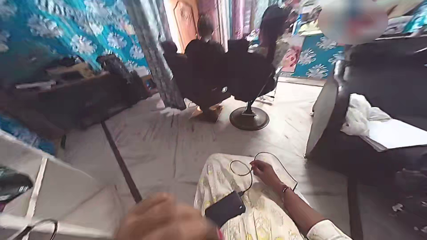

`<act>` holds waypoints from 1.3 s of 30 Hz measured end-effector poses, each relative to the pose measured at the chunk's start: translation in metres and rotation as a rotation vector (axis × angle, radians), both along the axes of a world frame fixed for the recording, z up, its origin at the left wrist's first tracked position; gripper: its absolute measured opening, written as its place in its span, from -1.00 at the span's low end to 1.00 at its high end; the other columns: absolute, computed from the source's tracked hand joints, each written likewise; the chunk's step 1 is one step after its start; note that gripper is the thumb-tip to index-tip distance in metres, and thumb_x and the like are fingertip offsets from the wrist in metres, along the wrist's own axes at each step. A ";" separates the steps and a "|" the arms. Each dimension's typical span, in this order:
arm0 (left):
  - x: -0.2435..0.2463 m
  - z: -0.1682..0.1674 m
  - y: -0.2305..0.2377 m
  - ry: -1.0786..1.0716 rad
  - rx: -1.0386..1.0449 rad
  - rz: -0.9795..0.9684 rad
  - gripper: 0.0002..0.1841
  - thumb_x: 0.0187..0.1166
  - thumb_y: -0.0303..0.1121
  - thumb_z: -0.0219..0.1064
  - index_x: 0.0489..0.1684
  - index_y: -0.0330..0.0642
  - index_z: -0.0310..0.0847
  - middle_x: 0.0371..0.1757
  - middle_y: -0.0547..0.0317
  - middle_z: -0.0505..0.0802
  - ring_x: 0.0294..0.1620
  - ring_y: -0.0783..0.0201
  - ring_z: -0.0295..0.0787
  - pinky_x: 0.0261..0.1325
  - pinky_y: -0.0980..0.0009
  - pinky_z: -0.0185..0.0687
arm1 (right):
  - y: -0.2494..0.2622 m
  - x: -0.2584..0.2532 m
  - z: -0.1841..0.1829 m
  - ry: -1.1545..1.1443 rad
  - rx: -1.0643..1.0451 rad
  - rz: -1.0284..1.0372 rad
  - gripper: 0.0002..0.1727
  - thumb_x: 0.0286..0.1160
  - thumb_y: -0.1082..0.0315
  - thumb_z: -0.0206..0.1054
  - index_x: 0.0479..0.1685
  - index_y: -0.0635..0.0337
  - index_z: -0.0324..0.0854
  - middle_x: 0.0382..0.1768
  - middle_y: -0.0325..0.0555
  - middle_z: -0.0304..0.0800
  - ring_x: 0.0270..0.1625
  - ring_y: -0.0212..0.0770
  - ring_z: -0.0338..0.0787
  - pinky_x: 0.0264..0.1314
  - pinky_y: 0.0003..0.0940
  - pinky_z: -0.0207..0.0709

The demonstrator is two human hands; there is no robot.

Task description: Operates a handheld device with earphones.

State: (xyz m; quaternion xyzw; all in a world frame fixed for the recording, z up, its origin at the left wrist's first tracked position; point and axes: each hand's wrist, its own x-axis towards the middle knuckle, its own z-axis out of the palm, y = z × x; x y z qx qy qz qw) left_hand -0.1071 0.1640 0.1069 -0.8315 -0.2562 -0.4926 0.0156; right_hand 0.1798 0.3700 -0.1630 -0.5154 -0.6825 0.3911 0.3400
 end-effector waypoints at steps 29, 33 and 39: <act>0.010 -0.290 0.118 0.243 -1.036 0.133 -0.43 0.44 0.00 0.44 0.40 -0.08 0.70 0.51 0.06 0.71 0.61 -0.02 0.49 0.64 -0.17 0.24 | 0.000 0.023 -0.011 0.289 -0.215 -0.079 -0.79 0.69 0.42 0.25 0.09 0.37 0.68 -0.19 -0.08 0.80 -0.18 -0.37 0.78 0.00 -0.42 0.68; 0.008 -0.292 0.118 0.242 -1.036 0.133 -0.43 0.41 -0.01 0.46 0.40 -0.07 0.70 0.51 0.08 0.71 0.61 -0.02 0.48 0.65 -0.18 0.24 | 0.001 0.022 -0.012 0.264 -0.206 -0.071 -0.78 0.69 0.40 0.25 0.09 0.36 0.69 -0.19 -0.08 0.81 -0.18 -0.36 0.78 0.00 -0.41 0.68; 0.009 -0.290 0.118 0.235 -1.047 0.140 -0.43 0.41 -0.04 0.47 0.41 -0.09 0.69 0.50 0.07 0.71 0.60 -0.02 0.49 0.65 -0.15 0.24 | 0.000 0.022 -0.011 0.253 -0.201 -0.061 -0.78 0.69 0.41 0.24 0.08 0.37 0.69 -0.19 -0.07 0.81 -0.19 -0.36 0.79 0.00 -0.41 0.68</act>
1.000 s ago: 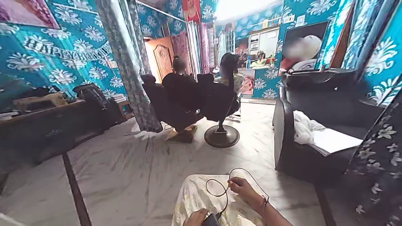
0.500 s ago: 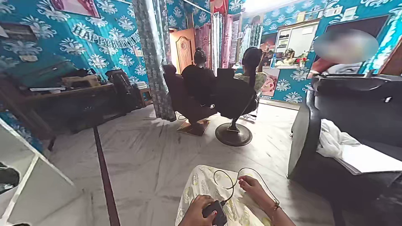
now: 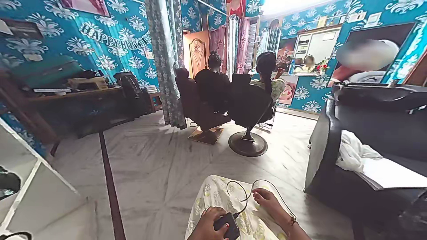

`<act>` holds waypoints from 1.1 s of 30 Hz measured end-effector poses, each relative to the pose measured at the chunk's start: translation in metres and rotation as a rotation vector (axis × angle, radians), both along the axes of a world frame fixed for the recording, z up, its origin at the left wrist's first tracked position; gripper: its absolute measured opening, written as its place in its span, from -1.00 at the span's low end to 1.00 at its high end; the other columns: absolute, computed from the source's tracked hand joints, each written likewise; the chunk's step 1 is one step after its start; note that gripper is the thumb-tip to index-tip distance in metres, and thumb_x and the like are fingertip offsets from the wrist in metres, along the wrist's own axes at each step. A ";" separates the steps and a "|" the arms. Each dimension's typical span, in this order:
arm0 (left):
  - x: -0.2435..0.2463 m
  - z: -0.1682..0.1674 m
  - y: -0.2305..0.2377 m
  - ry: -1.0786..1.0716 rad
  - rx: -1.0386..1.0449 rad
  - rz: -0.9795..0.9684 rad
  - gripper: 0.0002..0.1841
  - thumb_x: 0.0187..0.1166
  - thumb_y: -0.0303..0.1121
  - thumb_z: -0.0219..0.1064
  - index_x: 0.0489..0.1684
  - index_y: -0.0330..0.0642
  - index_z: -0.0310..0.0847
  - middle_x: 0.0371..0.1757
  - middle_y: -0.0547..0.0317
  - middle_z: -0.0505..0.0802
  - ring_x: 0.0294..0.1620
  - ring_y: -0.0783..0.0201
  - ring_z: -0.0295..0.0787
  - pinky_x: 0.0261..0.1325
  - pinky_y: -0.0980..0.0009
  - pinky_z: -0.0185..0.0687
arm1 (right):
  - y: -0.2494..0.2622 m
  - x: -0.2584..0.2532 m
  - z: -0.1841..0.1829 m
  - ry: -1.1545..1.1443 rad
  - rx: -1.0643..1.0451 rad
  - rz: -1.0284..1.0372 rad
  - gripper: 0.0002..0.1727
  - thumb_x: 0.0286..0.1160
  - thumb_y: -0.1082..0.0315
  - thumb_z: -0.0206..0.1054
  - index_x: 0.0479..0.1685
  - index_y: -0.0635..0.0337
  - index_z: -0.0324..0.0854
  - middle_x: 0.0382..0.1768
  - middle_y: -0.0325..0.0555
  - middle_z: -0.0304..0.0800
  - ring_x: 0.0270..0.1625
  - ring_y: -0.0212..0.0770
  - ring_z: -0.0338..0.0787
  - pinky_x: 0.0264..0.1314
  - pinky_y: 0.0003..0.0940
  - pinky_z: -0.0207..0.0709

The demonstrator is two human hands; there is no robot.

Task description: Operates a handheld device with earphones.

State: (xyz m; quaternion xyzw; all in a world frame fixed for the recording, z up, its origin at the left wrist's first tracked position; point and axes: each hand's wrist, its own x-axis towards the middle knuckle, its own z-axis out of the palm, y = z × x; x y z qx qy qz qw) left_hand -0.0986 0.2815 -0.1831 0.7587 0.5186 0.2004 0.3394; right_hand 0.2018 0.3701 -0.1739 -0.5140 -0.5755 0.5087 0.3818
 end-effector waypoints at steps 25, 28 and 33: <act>-0.001 0.001 0.000 -0.041 0.024 0.009 -0.48 0.43 -0.13 0.48 0.36 -0.16 0.72 0.45 -0.02 0.75 0.55 -0.08 0.55 0.63 -0.17 0.29 | 0.001 0.003 -0.003 -0.031 0.021 0.027 -0.77 0.70 0.38 0.23 0.08 0.34 0.70 -0.20 -0.09 0.80 -0.18 -0.34 0.78 0.01 -0.37 0.68; -0.002 0.000 0.001 -0.047 0.026 0.000 -0.47 0.43 -0.12 0.48 0.37 -0.16 0.71 0.45 -0.04 0.74 0.55 -0.10 0.55 0.64 -0.17 0.28 | 0.000 0.002 -0.002 -0.029 0.017 0.026 -0.77 0.69 0.38 0.23 0.09 0.34 0.69 -0.20 -0.08 0.80 -0.19 -0.35 0.78 0.00 -0.38 0.68; -0.003 -0.002 0.002 -0.054 0.023 -0.002 -0.48 0.44 -0.14 0.48 0.37 -0.18 0.71 0.44 -0.06 0.74 0.55 -0.12 0.54 0.62 -0.22 0.28 | 0.001 0.002 -0.001 -0.034 0.006 0.041 -0.76 0.69 0.38 0.24 0.11 0.36 0.68 -0.20 -0.08 0.79 -0.20 -0.36 0.76 0.00 -0.39 0.67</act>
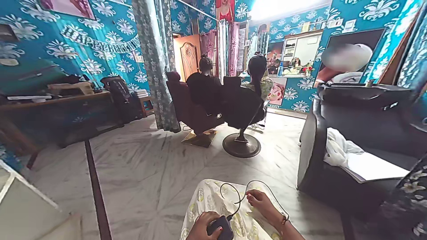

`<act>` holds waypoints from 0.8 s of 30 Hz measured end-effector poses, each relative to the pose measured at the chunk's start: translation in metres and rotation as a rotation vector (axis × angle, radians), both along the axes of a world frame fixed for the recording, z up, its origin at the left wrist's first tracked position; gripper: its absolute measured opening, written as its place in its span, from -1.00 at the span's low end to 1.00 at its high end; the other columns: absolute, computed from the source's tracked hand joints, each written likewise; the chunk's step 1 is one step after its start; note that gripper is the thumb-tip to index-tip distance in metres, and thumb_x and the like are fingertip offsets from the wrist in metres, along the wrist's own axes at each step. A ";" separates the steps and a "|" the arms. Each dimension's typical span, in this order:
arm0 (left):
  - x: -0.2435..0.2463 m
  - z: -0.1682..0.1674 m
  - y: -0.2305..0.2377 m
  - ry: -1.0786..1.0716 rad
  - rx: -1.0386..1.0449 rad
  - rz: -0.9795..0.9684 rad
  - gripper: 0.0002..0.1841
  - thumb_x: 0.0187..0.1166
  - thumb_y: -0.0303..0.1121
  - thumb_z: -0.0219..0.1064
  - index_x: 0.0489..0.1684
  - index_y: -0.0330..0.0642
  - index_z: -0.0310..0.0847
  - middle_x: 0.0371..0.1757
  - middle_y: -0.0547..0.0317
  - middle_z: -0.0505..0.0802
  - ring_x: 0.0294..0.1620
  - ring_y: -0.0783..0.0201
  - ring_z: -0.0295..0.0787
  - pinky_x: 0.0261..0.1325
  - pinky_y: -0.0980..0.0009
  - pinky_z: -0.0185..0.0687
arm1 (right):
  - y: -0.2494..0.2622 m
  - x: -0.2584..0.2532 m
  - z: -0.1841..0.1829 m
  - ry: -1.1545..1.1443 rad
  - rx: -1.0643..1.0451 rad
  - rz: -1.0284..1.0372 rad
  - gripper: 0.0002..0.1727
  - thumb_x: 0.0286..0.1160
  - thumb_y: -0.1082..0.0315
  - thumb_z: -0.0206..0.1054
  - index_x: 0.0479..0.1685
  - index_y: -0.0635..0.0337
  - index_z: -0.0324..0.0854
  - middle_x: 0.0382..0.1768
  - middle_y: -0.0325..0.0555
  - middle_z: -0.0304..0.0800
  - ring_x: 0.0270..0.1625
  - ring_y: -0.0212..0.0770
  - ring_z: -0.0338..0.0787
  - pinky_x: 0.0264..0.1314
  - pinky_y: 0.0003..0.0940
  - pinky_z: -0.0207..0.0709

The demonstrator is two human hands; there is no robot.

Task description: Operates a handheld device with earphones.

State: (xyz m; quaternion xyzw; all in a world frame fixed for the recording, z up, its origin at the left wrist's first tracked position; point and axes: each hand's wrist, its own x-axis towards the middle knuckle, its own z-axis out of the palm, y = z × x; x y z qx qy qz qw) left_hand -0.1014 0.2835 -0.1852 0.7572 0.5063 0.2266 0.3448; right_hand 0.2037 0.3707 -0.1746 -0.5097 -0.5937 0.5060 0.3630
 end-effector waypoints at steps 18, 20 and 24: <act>-0.001 -0.006 0.000 -0.039 0.025 0.015 -0.49 0.41 -0.15 0.49 0.32 -0.20 0.73 0.43 -0.05 0.75 0.54 -0.08 0.56 0.64 -0.15 0.30 | 0.001 0.000 -0.001 -0.065 0.011 0.015 -0.75 0.69 0.36 0.24 0.11 0.35 0.70 -0.17 -0.05 0.80 -0.19 -0.34 0.78 0.01 -0.36 0.68; -0.001 -0.006 0.000 -0.044 0.029 0.019 -0.50 0.40 -0.16 0.49 0.31 -0.20 0.74 0.42 -0.05 0.76 0.53 -0.08 0.57 0.63 -0.16 0.30 | 0.001 0.000 -0.001 -0.061 0.010 0.015 -0.75 0.69 0.37 0.24 0.10 0.36 0.70 -0.17 -0.04 0.80 -0.19 -0.33 0.77 0.01 -0.36 0.68; -0.001 -0.007 0.000 -0.047 0.040 0.010 -0.50 0.41 -0.15 0.48 0.31 -0.20 0.75 0.42 -0.04 0.76 0.53 -0.09 0.57 0.62 -0.16 0.32 | -0.001 0.000 -0.001 -0.055 0.002 0.017 -0.75 0.69 0.37 0.24 0.12 0.36 0.69 -0.17 -0.05 0.79 -0.19 -0.34 0.76 0.01 -0.37 0.67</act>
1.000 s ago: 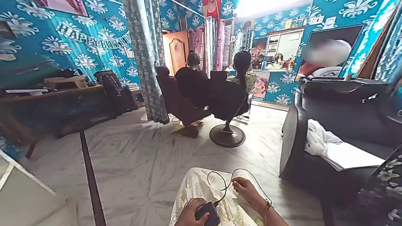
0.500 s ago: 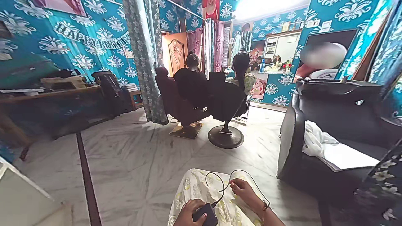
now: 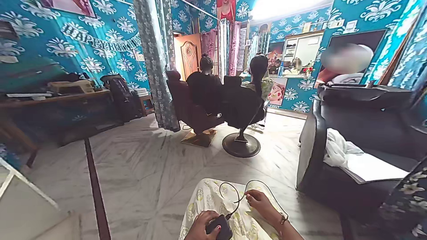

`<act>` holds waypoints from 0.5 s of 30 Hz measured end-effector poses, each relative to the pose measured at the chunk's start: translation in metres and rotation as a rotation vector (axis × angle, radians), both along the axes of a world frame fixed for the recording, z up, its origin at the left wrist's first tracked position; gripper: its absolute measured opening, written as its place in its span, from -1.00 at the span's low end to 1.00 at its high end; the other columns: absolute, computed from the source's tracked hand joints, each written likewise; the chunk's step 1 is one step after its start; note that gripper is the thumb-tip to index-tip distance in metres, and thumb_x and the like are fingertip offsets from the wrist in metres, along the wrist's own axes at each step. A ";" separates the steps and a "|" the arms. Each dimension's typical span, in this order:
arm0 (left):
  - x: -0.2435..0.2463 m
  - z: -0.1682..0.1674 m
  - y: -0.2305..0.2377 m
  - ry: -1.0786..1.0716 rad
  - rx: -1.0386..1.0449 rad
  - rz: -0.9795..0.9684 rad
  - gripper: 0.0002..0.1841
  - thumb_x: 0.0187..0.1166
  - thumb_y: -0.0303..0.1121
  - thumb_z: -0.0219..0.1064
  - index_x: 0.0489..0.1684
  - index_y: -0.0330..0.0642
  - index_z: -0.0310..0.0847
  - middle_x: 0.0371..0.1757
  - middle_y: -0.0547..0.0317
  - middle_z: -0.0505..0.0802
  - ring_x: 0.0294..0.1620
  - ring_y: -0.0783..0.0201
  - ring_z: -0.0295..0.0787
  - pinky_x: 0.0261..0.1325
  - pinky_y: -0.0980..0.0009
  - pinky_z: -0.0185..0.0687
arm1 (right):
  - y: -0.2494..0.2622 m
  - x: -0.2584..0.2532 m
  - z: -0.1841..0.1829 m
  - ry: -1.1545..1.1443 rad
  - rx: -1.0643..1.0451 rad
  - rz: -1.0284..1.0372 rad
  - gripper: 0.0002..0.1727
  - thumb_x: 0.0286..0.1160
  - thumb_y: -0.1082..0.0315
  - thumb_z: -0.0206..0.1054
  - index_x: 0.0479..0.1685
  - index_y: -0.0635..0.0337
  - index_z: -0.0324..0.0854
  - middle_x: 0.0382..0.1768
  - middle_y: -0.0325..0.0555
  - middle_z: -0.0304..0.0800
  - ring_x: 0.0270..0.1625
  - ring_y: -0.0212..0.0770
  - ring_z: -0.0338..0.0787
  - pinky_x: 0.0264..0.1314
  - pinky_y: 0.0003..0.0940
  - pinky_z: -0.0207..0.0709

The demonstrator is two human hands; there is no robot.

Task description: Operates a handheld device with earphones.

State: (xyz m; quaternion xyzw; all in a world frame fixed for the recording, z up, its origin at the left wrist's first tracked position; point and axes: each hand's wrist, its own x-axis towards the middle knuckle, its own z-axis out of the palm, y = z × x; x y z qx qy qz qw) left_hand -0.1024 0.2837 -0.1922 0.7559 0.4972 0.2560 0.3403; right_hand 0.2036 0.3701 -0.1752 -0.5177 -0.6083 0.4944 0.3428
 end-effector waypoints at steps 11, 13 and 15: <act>0.001 0.006 -0.001 0.000 -0.042 0.008 -0.50 0.44 -0.18 0.48 0.34 -0.21 0.72 0.43 -0.09 0.75 0.54 -0.13 0.55 0.62 -0.21 0.29 | 0.000 0.000 0.001 -0.025 0.012 0.005 -0.74 0.70 0.36 0.24 0.11 0.37 0.69 -0.19 -0.04 0.79 -0.20 -0.33 0.76 0.01 -0.36 0.66; 0.001 0.008 -0.002 0.005 -0.050 0.008 -0.51 0.47 -0.18 0.46 0.36 -0.21 0.71 0.44 -0.10 0.75 0.54 -0.14 0.55 0.61 -0.23 0.28 | 0.000 0.000 0.001 -0.038 0.019 0.005 -0.74 0.70 0.36 0.24 0.11 0.36 0.69 -0.20 -0.04 0.79 -0.21 -0.33 0.76 0.01 -0.36 0.66; 0.001 0.009 -0.002 0.001 -0.052 0.008 -0.51 0.47 -0.18 0.45 0.35 -0.23 0.72 0.43 -0.11 0.75 0.54 -0.15 0.55 0.61 -0.23 0.27 | 0.000 0.000 0.000 -0.032 0.022 0.007 -0.75 0.70 0.35 0.24 0.10 0.35 0.69 -0.22 -0.07 0.79 -0.22 -0.34 0.75 -0.02 -0.37 0.66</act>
